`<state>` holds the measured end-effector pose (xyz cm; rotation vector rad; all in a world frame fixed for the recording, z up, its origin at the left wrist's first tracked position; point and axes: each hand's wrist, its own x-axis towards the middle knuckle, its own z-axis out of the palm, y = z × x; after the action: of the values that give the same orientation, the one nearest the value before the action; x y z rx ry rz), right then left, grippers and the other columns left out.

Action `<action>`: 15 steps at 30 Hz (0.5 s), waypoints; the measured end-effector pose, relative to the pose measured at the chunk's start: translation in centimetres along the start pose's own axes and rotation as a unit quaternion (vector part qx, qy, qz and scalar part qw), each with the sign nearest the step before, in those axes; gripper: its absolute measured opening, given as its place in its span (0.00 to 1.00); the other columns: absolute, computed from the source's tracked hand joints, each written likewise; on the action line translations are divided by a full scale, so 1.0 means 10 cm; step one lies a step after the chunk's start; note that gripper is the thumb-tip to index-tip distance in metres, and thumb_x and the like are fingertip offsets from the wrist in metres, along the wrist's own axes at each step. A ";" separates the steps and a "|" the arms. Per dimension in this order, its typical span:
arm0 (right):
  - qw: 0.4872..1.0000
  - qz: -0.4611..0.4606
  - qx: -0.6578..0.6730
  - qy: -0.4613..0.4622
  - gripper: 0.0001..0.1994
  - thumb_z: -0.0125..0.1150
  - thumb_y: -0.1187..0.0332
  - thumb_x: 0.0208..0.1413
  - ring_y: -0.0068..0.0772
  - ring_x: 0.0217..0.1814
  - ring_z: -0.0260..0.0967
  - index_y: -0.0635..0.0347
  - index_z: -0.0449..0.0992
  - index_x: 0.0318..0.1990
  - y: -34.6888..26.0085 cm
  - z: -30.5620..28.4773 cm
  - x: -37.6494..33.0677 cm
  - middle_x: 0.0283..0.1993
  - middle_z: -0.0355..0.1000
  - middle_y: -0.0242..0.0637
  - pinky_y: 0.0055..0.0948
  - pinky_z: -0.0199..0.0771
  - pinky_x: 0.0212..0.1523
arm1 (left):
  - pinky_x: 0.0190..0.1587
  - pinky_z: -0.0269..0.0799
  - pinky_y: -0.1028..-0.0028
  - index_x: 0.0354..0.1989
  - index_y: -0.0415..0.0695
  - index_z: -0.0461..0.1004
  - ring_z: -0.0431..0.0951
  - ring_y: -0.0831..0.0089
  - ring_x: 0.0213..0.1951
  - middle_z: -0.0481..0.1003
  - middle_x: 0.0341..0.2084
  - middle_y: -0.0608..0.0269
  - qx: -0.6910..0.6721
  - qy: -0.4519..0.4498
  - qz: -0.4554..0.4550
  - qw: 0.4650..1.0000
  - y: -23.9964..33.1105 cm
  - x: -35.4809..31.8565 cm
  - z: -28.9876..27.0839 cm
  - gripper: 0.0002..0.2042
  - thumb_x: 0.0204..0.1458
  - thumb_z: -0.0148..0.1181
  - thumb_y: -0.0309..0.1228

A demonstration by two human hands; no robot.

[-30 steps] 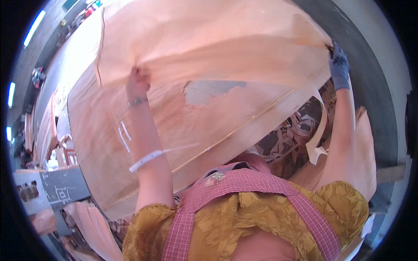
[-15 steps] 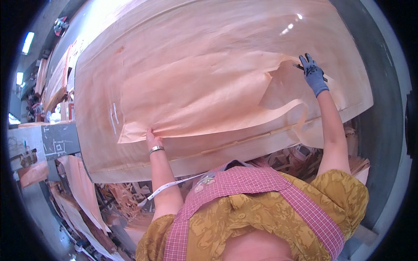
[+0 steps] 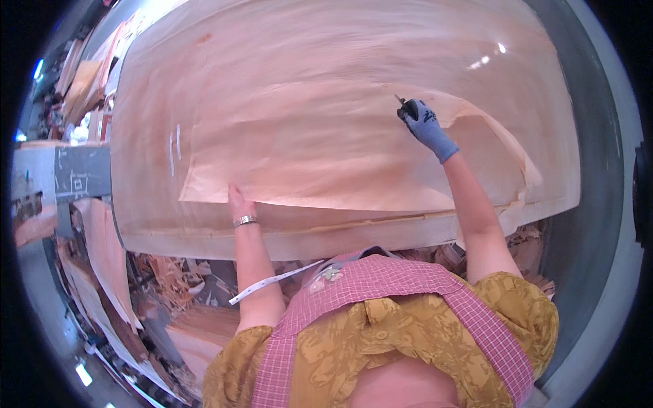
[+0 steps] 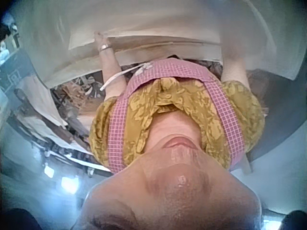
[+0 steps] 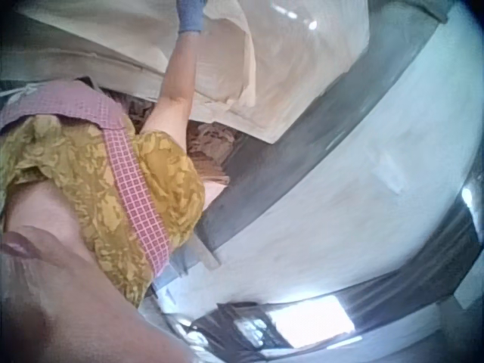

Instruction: The person applies tape to cracks in large sheets of wood veneer and uses a knife to cut and remove damaged sections, replacing them with patches from other veneer sheets.

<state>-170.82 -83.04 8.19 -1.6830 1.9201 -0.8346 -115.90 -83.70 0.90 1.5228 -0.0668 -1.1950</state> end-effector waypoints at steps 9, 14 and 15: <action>0.999 -0.021 -0.047 0.010 0.12 0.55 0.64 0.62 0.51 0.42 0.71 0.66 0.74 0.43 0.08 0.43 0.15 0.40 0.74 0.53 0.42 0.70 0.45 | 0.64 0.55 0.54 0.61 0.37 0.62 0.61 0.51 0.63 0.65 0.59 0.47 0.565 -0.067 0.574 0.589 0.37 -0.29 0.75 0.27 0.57 0.56 0.39; 0.976 -0.092 -0.119 -0.156 0.10 0.45 0.63 0.66 0.58 0.34 0.74 0.59 0.66 0.46 -1.55 1.13 0.23 0.31 0.75 0.53 0.55 0.70 0.34 | 0.66 0.56 0.57 0.62 0.38 0.63 0.61 0.53 0.65 0.64 0.63 0.49 0.644 -0.119 0.515 0.553 0.37 0.23 1.00 0.25 0.58 0.54 0.37; 0.962 -0.105 -0.191 -0.166 0.11 0.44 0.58 0.67 0.59 0.28 0.74 0.55 0.62 0.47 -1.71 1.36 0.25 0.27 0.75 0.51 0.57 0.69 0.29 | 0.66 0.58 0.57 0.62 0.38 0.64 0.62 0.53 0.65 0.64 0.63 0.49 0.632 -0.136 0.505 0.572 0.38 0.21 1.09 0.25 0.58 0.54 0.36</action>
<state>-149.69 -88.69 10.57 -2.1251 1.7638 -0.2254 -120.39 -93.98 4.19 1.8367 -2.1091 -0.2136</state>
